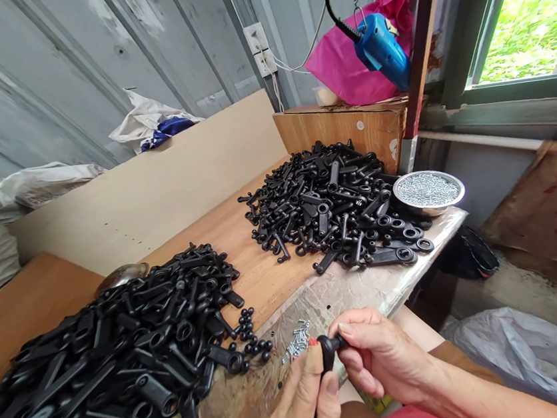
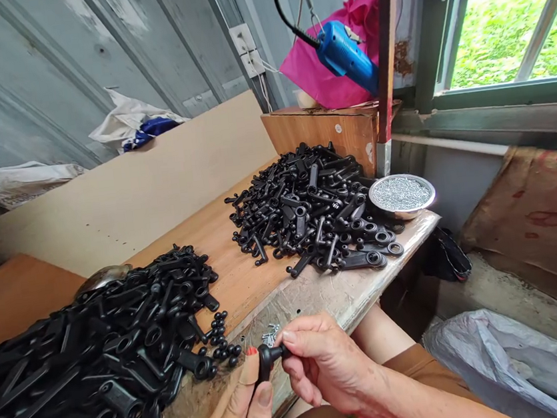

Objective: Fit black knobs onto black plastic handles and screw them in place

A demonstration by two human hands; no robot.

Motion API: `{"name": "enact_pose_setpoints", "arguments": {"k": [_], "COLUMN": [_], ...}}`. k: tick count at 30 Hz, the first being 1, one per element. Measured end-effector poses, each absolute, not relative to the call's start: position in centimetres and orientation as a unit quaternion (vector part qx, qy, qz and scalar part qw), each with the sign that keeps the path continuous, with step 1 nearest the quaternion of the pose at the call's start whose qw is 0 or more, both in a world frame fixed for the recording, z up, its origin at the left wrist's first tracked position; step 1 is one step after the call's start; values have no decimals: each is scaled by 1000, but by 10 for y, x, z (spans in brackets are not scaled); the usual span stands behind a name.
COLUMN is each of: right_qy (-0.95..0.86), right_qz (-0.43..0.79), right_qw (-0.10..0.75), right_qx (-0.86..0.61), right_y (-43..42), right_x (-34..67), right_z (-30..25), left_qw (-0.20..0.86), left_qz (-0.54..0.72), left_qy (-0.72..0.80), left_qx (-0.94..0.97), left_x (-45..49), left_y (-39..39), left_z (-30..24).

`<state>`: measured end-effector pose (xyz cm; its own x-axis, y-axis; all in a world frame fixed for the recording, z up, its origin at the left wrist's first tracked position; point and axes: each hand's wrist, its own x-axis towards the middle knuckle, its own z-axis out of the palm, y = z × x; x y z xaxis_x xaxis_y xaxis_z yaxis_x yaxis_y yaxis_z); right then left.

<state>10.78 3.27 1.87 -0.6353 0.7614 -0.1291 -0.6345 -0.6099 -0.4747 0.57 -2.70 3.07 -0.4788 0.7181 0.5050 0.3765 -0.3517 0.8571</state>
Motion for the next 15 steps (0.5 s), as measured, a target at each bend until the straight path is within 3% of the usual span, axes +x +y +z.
{"name": "enact_pose_setpoints", "arguments": {"k": [6, 10, 15], "right_qy": [-301, -587, -663], "right_qz": [831, 593, 433], "right_qw": [388, 361, 397], "right_qx": [-261, -416, -465], "right_y": [42, 70, 101], "right_x": [108, 127, 141], "right_z": [4, -6, 5], "left_qw": [-2, 11, 20], "left_qz": [560, 428, 360], "left_qy": [451, 514, 531], "left_qx": [695, 743, 767], "left_x": [-15, -18, 5], "left_y": [-6, 15, 33], "left_z": [5, -11, -31]}}
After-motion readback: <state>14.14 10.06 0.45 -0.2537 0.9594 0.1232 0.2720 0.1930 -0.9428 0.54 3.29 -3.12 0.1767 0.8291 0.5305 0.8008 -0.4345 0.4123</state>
